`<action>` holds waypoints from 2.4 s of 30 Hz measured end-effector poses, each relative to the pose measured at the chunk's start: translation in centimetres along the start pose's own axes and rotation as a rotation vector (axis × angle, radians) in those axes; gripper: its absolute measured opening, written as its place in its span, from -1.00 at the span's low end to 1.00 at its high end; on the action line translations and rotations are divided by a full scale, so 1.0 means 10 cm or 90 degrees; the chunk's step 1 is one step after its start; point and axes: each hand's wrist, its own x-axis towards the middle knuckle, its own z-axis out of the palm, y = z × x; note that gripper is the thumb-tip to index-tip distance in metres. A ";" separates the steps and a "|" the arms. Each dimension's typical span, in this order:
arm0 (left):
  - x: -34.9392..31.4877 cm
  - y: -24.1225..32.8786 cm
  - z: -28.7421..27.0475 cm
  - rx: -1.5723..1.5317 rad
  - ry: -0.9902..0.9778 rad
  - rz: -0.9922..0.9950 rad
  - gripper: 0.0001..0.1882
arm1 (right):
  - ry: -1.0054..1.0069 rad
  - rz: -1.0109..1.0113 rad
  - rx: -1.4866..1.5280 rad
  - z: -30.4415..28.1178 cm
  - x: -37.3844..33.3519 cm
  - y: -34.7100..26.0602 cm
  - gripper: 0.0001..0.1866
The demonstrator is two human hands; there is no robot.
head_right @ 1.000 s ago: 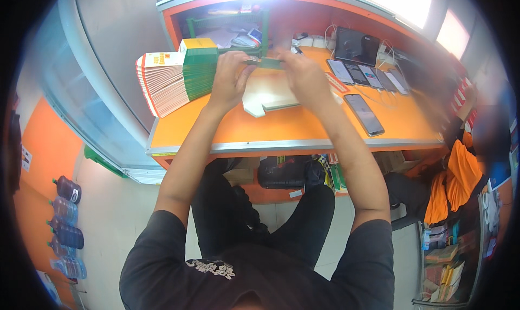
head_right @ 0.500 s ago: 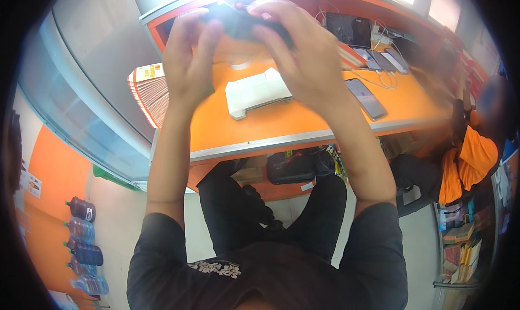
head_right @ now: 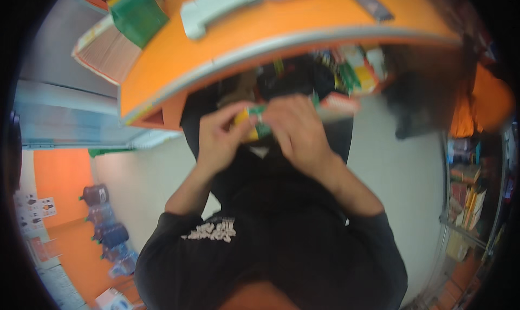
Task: The person sits on the floor and repeatedly inserts small white paper sheets into green and orange paper wrappers. They fold the wrappers around the sheets and place the finished packs onto a stack on the orange desk. The process is repeated continuously throughout the clip.
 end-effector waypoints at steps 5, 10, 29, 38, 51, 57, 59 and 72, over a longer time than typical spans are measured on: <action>-0.07 -0.44 0.01 -0.064 0.056 -0.096 -0.71 | 0.018 0.136 0.093 0.42 -0.28 0.26 -0.89; -0.05 -0.54 -0.09 -0.004 0.040 -0.101 -0.73 | 0.025 0.149 0.123 0.61 -0.34 0.38 -0.91; 0.26 -0.87 -0.47 0.004 -0.210 -0.252 -0.70 | -0.137 0.496 0.522 0.51 -0.36 1.03 -0.77; 0.35 -0.97 -0.18 -0.461 0.014 -0.321 -0.73 | 0.028 0.214 0.179 1.00 -0.60 0.64 -0.69; 0.24 -1.10 0.14 0.059 0.174 -0.074 -0.83 | 0.119 0.441 0.402 0.87 -0.54 0.82 -0.84; 0.21 -1.20 0.14 0.025 0.191 -0.065 -0.79 | 0.073 0.423 0.375 0.85 -0.54 0.81 -0.80; 0.20 -1.22 0.14 0.006 0.175 -0.057 -0.78 | 0.082 0.415 0.356 0.87 -0.53 0.76 -0.80; 0.23 -1.19 0.15 0.007 0.111 -0.019 -0.80 | 0.092 0.389 0.246 0.76 -0.48 0.72 -0.86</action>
